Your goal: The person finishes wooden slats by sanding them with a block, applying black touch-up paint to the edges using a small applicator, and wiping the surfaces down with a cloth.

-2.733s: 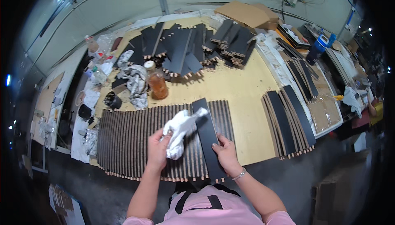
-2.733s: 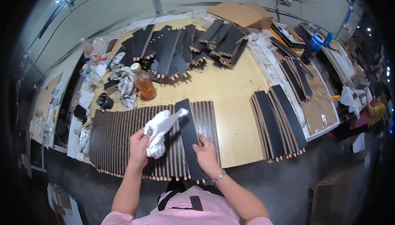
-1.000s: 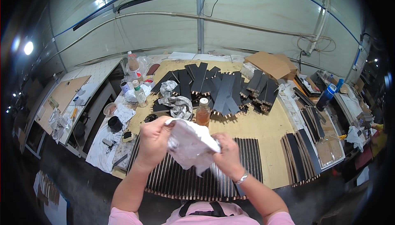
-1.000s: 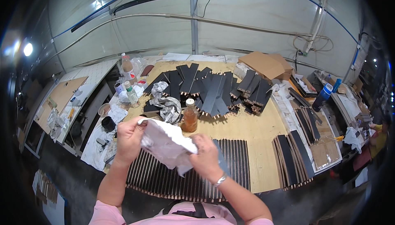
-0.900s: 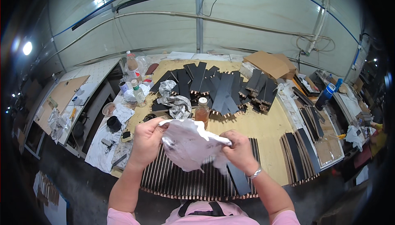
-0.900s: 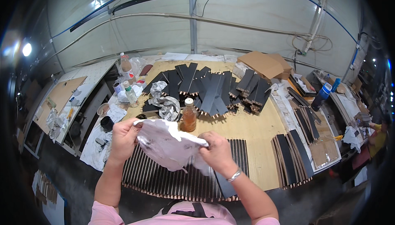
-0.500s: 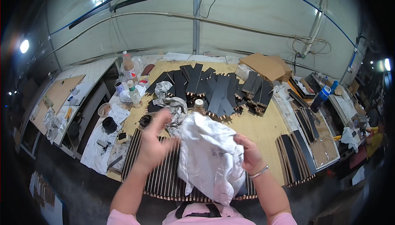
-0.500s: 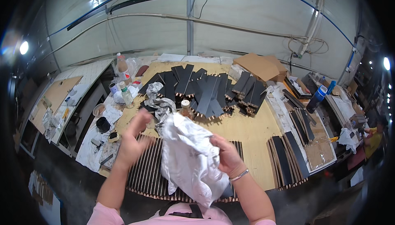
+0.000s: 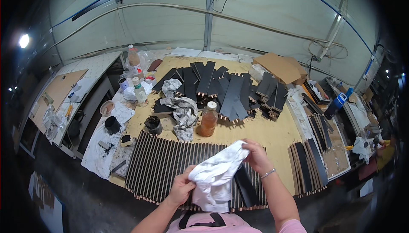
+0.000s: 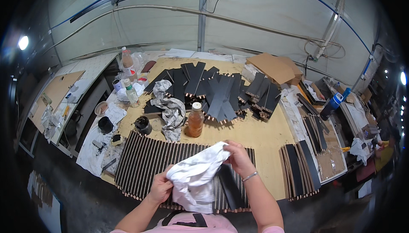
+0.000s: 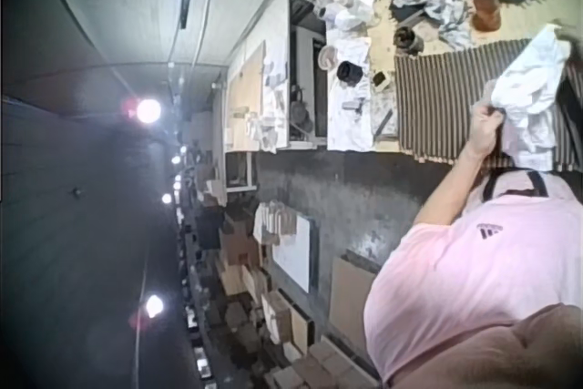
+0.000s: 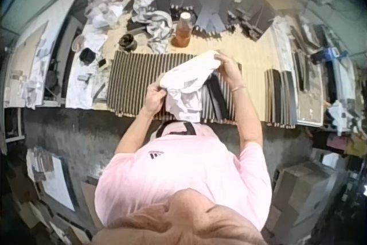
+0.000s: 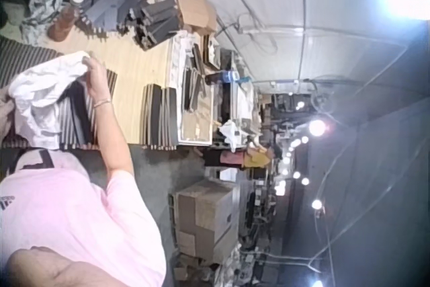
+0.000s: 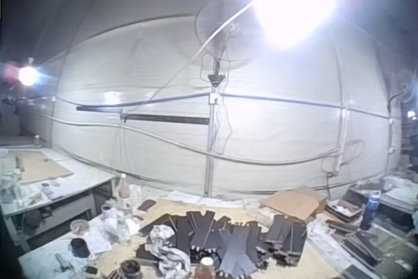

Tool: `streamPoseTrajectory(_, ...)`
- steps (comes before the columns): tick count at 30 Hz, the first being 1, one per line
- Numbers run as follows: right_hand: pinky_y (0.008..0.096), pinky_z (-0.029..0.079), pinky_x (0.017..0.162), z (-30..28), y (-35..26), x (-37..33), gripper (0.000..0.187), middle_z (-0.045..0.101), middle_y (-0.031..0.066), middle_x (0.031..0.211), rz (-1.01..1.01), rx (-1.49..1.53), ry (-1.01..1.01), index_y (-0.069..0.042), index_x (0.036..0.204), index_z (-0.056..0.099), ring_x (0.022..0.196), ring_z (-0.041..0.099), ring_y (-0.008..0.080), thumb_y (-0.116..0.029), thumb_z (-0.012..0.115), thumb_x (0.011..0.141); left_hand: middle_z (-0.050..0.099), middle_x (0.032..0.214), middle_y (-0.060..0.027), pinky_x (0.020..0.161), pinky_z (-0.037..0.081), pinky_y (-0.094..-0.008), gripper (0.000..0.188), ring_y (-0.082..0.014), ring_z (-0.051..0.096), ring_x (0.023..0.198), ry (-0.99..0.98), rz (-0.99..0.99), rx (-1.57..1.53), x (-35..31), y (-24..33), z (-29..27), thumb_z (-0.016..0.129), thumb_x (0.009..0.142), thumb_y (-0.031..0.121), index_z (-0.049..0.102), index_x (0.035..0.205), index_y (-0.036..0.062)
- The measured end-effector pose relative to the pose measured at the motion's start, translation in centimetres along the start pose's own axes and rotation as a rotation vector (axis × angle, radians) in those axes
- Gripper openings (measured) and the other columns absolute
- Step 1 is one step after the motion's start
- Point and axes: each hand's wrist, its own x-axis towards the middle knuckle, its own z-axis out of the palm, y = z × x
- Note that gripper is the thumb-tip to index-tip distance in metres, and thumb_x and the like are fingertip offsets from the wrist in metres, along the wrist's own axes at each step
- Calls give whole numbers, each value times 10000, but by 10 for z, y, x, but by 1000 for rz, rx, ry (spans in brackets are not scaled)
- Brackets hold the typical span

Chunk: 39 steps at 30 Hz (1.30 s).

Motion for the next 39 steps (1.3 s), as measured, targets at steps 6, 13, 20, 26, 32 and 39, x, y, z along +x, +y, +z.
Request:
streamPoseTrajectory(6, 409, 549, 1141, 27, 88, 156, 993, 663, 202, 1453, -287, -561, 161, 48, 1621, 501, 1355, 646, 305, -239, 1002, 814, 675, 1524, -180, 1210, 532, -475, 492, -317, 689, 1380, 268, 47, -224, -28, 32, -31, 563, 1064, -36, 602, 1553, -1)
streamPoseTrajectory(13, 425, 544, 1156, 64, 112, 287, 1002, 671, 195, 1462, -549, -634, 372, 36, 1553, 516, 1335, 680, 331, -269, 1032, 750, 610, 1629, -208, 1276, 452, -594, 597, -410, 584, 1508, 459, -111, -589, -18, 33, -93, 474, 1120, 293, 519, 1660, 43)
streamPoseTrajectory(20, 402, 556, 1115, 128, 48, 220, 853, 715, 153, 1334, -551, -792, 199, -8, 1417, 591, 1254, 707, 272, -273, 1024, 731, 646, 1590, -219, 1290, 437, -616, 621, -433, 601, 1488, 512, -186, -740, 12, 19, -151, 452, 1111, 390, 592, 1593, 24)
streamPoseTrajectory(26, 402, 577, 1132, 147, 21, 119, 984, 756, 151, 1385, -226, -957, -302, -96, 1539, 611, 1266, 751, 280, -413, 1013, 699, 657, 1581, -223, 1266, 478, -585, 561, -404, 636, 1458, 201, -150, -869, 49, 5, -176, 480, 1153, 335, 589, 1592, 4)
streamPoseTrajectory(32, 462, 620, 1030, 156, 28, 81, 881, 781, 104, 1273, -339, -1534, -322, -161, 1468, 687, 1211, 741, 342, -444, 963, 681, 727, 1461, -181, 1127, 610, -481, 419, -315, 757, 1287, 242, -131, -499, 71, -1, -154, 574, 1139, 110, 608, 1541, -2)
streamPoseTrajectory(39, 485, 630, 940, 150, 16, 61, 747, 762, 116, 1135, -301, -1592, -184, -158, 1364, 733, 1119, 741, 346, -415, 935, 692, 764, 1380, -195, 1081, 637, -493, 347, -327, 787, 1222, 265, -98, -545, 89, -2, -142, 578, 1155, 79, 645, 1479, -24)
